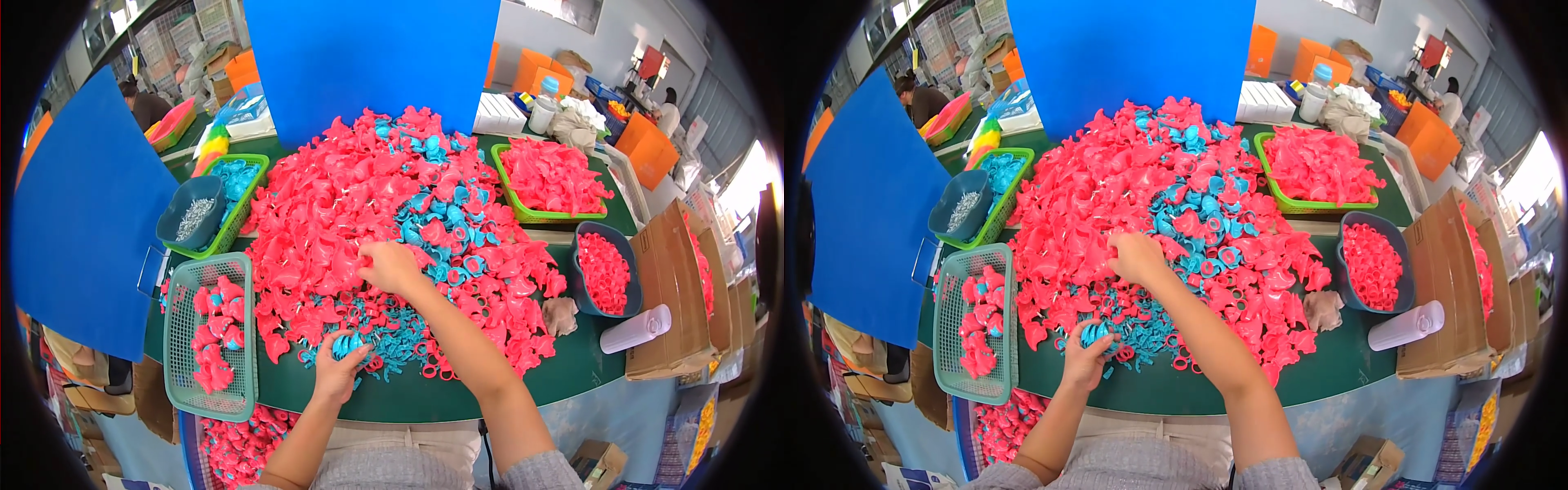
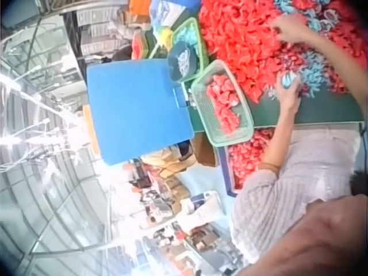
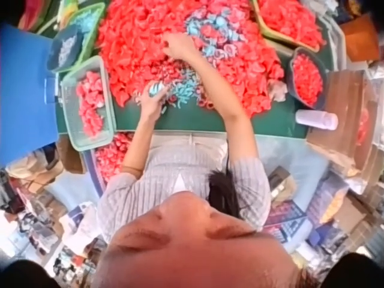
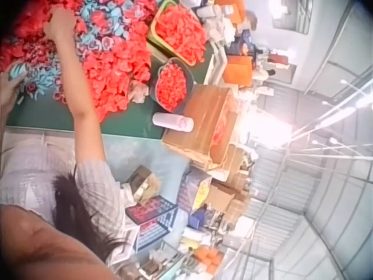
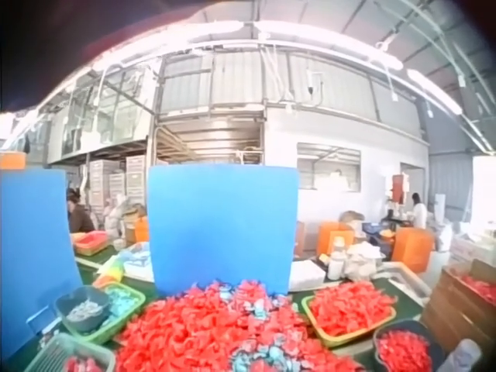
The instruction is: Manually sorting and assembling small blue and pink plastic toy components at a factory workbench.
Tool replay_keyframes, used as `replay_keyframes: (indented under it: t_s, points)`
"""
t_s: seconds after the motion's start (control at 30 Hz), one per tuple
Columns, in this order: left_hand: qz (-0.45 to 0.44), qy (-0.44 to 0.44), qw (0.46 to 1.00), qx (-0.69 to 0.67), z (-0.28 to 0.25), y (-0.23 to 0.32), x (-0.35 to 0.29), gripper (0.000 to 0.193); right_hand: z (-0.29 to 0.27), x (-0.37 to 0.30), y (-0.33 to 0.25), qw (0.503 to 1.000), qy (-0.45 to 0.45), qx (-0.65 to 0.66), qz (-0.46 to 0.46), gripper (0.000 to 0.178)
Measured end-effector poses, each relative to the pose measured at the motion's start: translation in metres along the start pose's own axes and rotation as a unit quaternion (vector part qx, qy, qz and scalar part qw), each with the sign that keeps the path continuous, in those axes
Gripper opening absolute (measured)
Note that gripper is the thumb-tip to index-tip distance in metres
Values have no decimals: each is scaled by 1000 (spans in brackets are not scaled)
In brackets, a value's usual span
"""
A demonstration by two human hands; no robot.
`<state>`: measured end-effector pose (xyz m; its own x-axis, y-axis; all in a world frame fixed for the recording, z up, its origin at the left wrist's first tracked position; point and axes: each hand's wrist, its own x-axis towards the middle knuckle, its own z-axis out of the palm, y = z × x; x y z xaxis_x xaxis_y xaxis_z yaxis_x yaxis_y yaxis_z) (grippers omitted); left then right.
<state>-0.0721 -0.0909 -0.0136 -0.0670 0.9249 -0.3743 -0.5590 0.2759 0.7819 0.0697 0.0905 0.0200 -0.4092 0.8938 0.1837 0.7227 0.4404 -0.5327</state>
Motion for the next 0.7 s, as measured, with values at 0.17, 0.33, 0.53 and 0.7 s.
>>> replay_keyframes:
  t_s: [0.17,0.33,0.53,0.7]
  points:
    - [-14,11,1000,-13,-1,7,-5,38,-35,29,9,980,-194,50,-1,37]
    - [-18,22,999,-16,-4,9,-4,38,-51,39,9,979,-39,113,164,47]
    - [-29,6,999,-24,6,4,-2,38,-32,55,-41,893,89,438,-57,40]
    - [-13,27,999,-28,-5,10,-2,37,-14,30,-23,986,-151,-55,-51,54]
